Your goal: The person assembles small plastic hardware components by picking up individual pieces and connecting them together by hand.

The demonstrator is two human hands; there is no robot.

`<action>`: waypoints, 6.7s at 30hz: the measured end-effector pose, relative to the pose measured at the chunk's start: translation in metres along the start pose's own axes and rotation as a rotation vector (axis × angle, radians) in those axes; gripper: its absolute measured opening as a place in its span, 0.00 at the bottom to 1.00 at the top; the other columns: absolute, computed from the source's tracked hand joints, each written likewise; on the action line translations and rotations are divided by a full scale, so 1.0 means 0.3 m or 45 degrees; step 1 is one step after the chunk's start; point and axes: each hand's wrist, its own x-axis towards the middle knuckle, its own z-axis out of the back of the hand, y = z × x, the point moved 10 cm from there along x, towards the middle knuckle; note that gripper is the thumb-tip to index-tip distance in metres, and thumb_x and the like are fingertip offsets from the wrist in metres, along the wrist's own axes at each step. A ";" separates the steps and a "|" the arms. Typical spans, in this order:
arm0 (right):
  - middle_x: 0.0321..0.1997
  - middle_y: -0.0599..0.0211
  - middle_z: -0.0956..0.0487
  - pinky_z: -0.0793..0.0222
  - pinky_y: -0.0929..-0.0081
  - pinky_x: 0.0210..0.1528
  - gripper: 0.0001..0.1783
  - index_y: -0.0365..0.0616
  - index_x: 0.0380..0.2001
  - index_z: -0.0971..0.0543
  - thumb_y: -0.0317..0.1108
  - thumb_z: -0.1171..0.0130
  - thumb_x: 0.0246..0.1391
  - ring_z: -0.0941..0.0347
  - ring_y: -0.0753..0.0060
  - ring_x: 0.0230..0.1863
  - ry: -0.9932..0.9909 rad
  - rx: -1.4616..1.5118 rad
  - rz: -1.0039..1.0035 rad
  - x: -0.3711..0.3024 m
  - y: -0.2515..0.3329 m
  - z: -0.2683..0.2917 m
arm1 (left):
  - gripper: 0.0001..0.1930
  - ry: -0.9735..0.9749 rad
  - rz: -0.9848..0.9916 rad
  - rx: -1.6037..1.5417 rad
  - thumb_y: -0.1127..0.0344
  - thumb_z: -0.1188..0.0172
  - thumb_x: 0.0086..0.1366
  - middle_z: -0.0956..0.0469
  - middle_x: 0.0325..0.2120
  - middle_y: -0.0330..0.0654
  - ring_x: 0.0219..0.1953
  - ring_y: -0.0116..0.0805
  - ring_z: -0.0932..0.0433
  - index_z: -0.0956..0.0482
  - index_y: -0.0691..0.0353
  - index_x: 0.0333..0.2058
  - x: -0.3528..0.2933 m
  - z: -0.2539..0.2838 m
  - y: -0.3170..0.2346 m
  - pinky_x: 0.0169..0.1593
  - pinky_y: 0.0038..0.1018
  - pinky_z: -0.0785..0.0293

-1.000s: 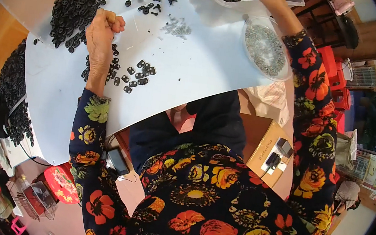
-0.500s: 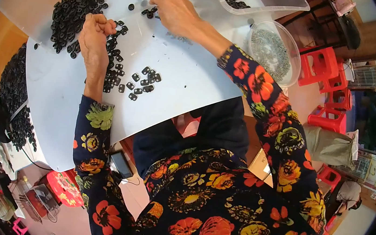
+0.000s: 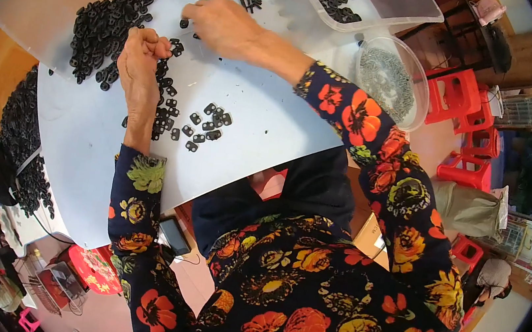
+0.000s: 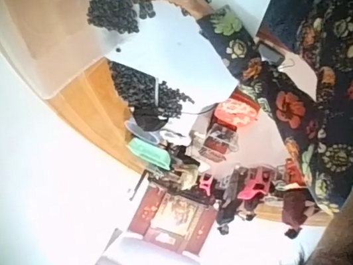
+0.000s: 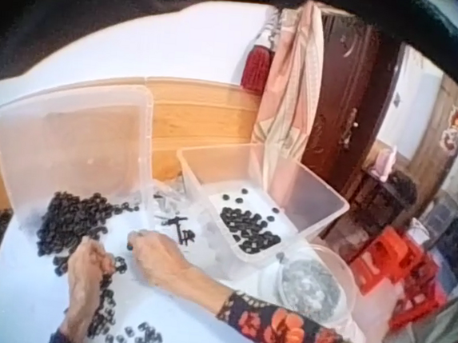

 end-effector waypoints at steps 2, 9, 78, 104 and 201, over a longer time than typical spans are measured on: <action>0.30 0.57 0.20 0.27 0.63 0.38 0.12 0.38 0.38 0.22 0.26 0.47 0.48 0.23 0.53 0.32 -0.159 -0.098 0.040 0.009 0.037 0.016 | 0.19 -0.002 0.018 -0.012 0.56 0.61 0.68 0.34 0.17 0.39 0.29 0.31 0.30 0.33 0.66 0.27 0.006 -0.008 0.008 0.40 0.25 0.33; 0.20 0.58 0.22 0.30 0.65 0.30 0.12 0.40 0.27 0.20 0.38 0.46 0.52 0.27 0.59 0.21 0.061 0.286 -0.084 0.013 0.003 0.022 | 0.18 0.049 0.011 -0.022 0.56 0.60 0.68 0.34 0.18 0.39 0.28 0.31 0.31 0.33 0.66 0.26 0.008 -0.006 0.019 0.40 0.25 0.33; 0.24 0.69 0.21 0.33 0.82 0.30 0.09 0.37 0.28 0.20 0.33 0.40 0.51 0.29 0.84 0.25 -0.178 0.903 -0.312 -0.121 -0.013 0.057 | 0.09 0.287 0.099 0.045 0.69 0.49 0.65 0.22 0.28 0.38 0.30 0.22 0.29 0.24 0.69 0.38 -0.056 -0.116 0.033 0.38 0.19 0.33; 0.21 0.51 0.23 0.28 0.61 0.29 0.03 0.34 0.19 0.24 0.21 0.45 0.35 0.24 0.49 0.26 0.356 0.046 0.203 -0.106 0.222 -0.052 | 0.06 -0.022 0.067 -0.126 0.68 0.44 0.62 0.21 0.28 0.41 0.29 0.22 0.29 0.25 0.65 0.35 -0.002 0.027 0.036 0.36 0.18 0.32; 0.24 0.78 0.26 0.36 0.88 0.27 0.05 0.40 0.26 0.24 0.28 0.40 0.52 0.34 0.90 0.25 -0.308 1.368 -0.362 -0.254 -0.099 0.038 | 0.08 0.149 -0.294 0.884 0.68 0.48 0.65 0.22 0.27 0.41 0.31 0.28 0.25 0.23 0.65 0.38 -0.016 -0.071 -0.069 0.36 0.24 0.31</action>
